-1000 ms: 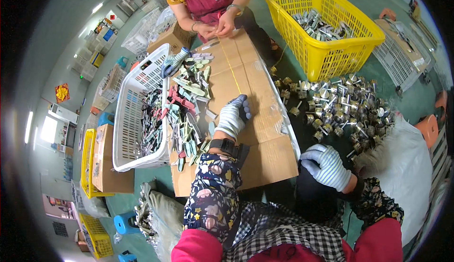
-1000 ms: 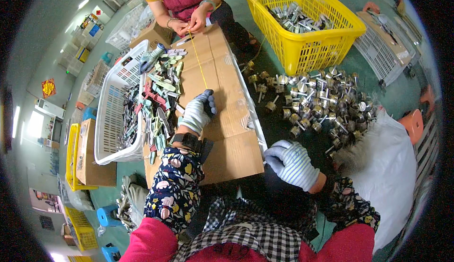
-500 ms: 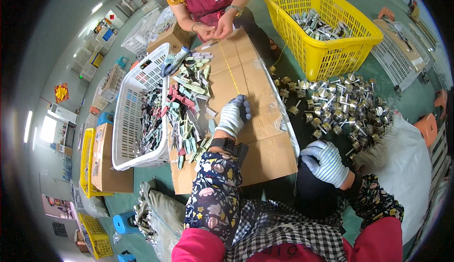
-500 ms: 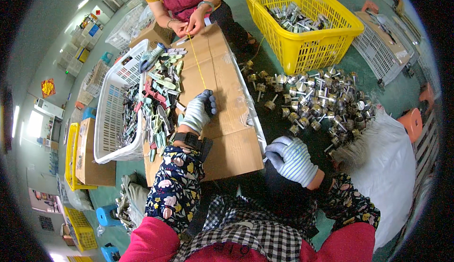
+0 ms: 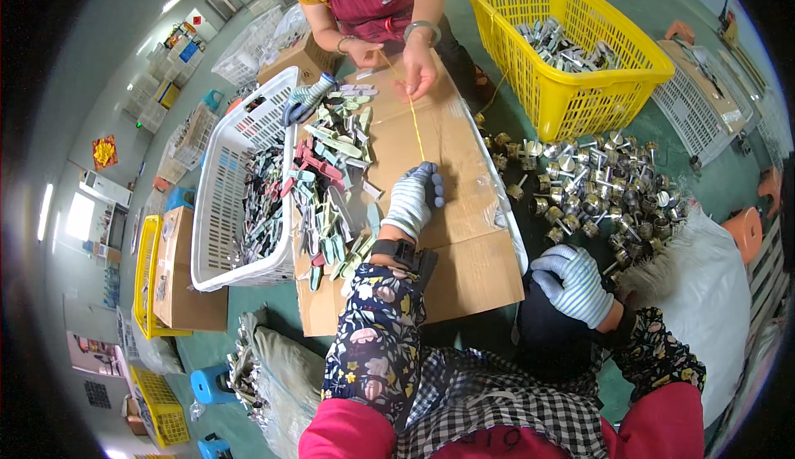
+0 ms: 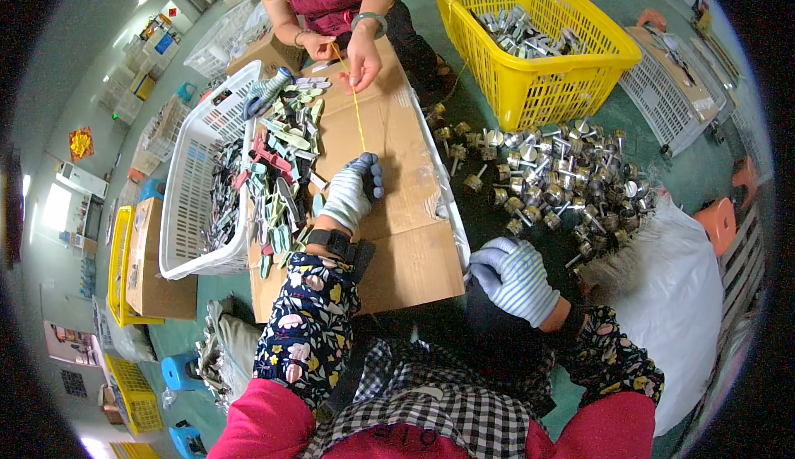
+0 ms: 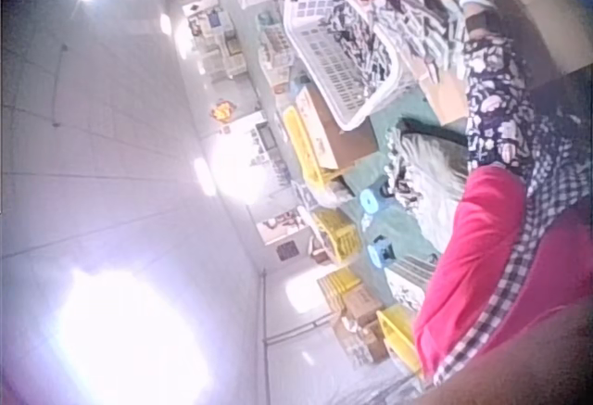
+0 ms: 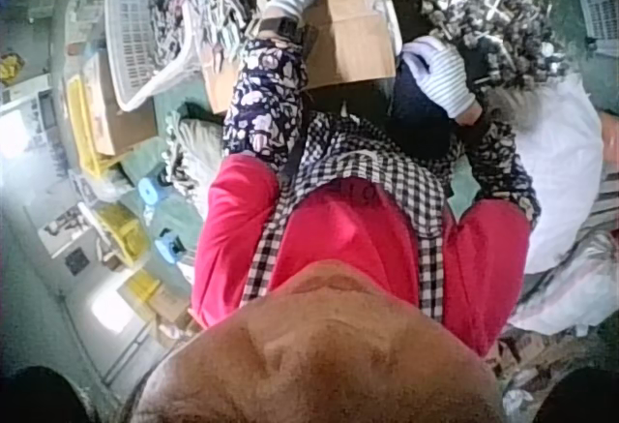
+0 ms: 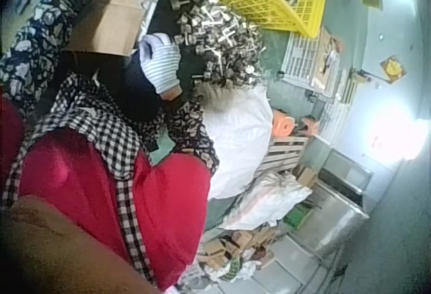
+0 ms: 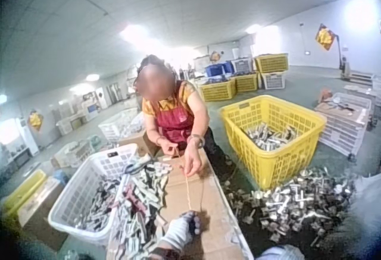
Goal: Assembling small plastic components by hand on a cardboard surface
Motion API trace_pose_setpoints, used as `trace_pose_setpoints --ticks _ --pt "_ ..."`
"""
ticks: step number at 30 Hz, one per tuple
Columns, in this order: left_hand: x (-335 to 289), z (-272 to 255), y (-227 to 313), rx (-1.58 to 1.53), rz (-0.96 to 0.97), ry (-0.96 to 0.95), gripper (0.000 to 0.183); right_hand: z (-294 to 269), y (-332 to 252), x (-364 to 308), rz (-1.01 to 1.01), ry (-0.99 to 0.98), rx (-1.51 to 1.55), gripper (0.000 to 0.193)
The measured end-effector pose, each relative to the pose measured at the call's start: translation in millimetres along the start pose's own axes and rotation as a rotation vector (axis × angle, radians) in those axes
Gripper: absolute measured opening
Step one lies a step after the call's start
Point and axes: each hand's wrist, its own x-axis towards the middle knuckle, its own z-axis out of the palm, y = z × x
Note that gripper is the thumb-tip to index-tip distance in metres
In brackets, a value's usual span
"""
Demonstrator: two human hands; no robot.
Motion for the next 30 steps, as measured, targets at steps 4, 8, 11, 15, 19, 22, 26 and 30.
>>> trace_pose_setpoints --ticks 4,8,11,15,19,22,26,30 --pt "-0.6 -2.4 -1.3 -0.006 0.007 0.004 0.014 0.1 -1.7 0.3 0.001 0.008 0.002 0.008" --pt "-2.6 -4.3 -4.1 -0.023 0.053 -0.026 0.015 0.4 -1.1 -1.1 0.004 0.013 -0.017 0.008" --pt "-3.0 -1.4 -5.9 -0.032 0.072 -0.037 0.016 -0.8 1.2 0.0 0.018 0.005 -0.006 0.008" --pt "-7.7 1.1 -7.5 -0.029 0.097 -0.031 0.017 -1.4 -0.3 -0.5 0.011 0.011 -0.013 0.008" --pt "-10.5 0.8 -11.2 0.017 0.131 -0.026 0.017 -1.4 1.6 -1.5 0.002 0.021 -0.015 0.008" --pt "-15.4 1.4 -13.1 0.009 0.107 -0.025 0.017 -2.3 0.6 -3.6 -0.001 0.029 -0.02 0.007" --pt "-24.9 -2.4 -14.8 0.036 0.146 -0.031 0.017 0.5 -2.0 -4.9 -0.019 0.052 0.017 0.007" --pt "-53.8 3.3 -15.1 0.329 0.087 -0.01 0.021 1.8 1.6 -7.3 -0.021 0.043 0.015 0.008"
